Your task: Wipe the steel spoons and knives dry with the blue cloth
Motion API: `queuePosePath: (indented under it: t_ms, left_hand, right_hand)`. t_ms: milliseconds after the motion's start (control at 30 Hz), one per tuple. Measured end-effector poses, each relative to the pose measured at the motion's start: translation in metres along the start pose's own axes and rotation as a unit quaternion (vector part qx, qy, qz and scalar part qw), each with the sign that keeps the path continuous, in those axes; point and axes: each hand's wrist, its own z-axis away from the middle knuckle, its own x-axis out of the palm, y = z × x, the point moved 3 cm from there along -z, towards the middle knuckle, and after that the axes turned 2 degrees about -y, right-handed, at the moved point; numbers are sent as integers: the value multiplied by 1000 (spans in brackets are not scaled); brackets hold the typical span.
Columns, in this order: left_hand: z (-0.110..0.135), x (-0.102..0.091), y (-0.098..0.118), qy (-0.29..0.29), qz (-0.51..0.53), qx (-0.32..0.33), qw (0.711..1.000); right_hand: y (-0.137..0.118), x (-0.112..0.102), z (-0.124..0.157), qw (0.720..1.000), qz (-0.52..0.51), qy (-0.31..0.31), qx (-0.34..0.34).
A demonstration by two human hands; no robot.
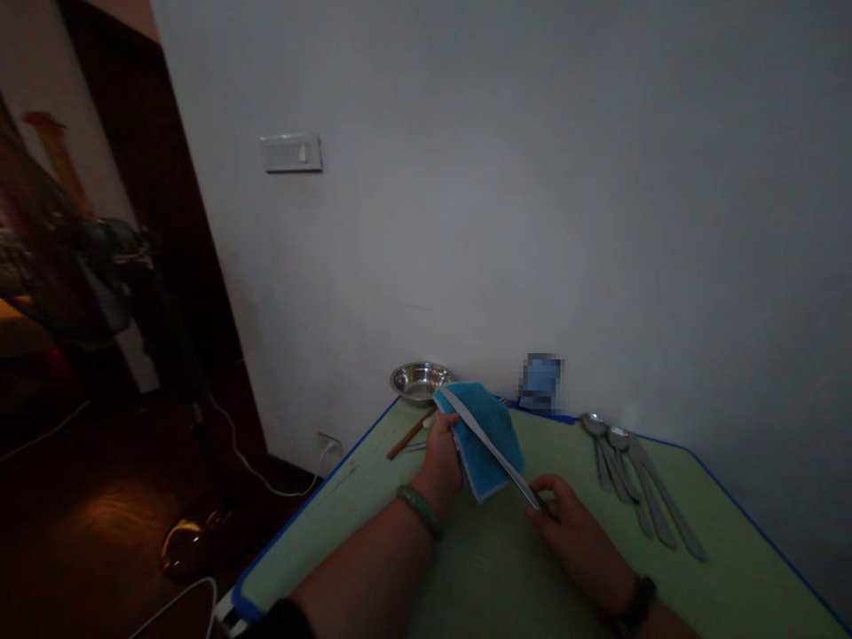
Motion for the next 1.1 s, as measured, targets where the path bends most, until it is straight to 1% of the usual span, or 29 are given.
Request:
queuePosePath:
  t_ms: [200, 367, 500, 633, 733, 867, 1000, 1100]
  left_hand:
    - [-2, -2, 0, -10, -5, 2, 1000]
    - [-2, -1, 1, -8, 10, 5, 1000]
    - [-2, -1, 2, -9, 1, 2, 1000]
    - [-5, -3, 5, 0, 21, 20, 1000]
    - [-8, -4, 8, -5, 32, 32, 999]
    - [-9, -3, 10, -16, 41, 51, 998]
    - [-11, -7, 11, 5, 54, 57, 997]
    - [-12, -8, 13, 0, 57, 78, 995]
  right_hand:
    - [1, 1, 0, 999, -28, -13, -10]
    - [3, 1, -1, 1000, -11, -17, -10]
    - [3, 1, -1, 999, -25, -21, -5]
    - [4, 0, -1, 1000, -18, -18, -8]
    - [5, 1, -2, 1000, -15, -20, -8]
    - [3, 2, 0, 998, -43, -36, -5]
    - [2, 1, 1, 999, -25, -31, 2]
    - [5, 1, 0, 999, -28, -33, -7]
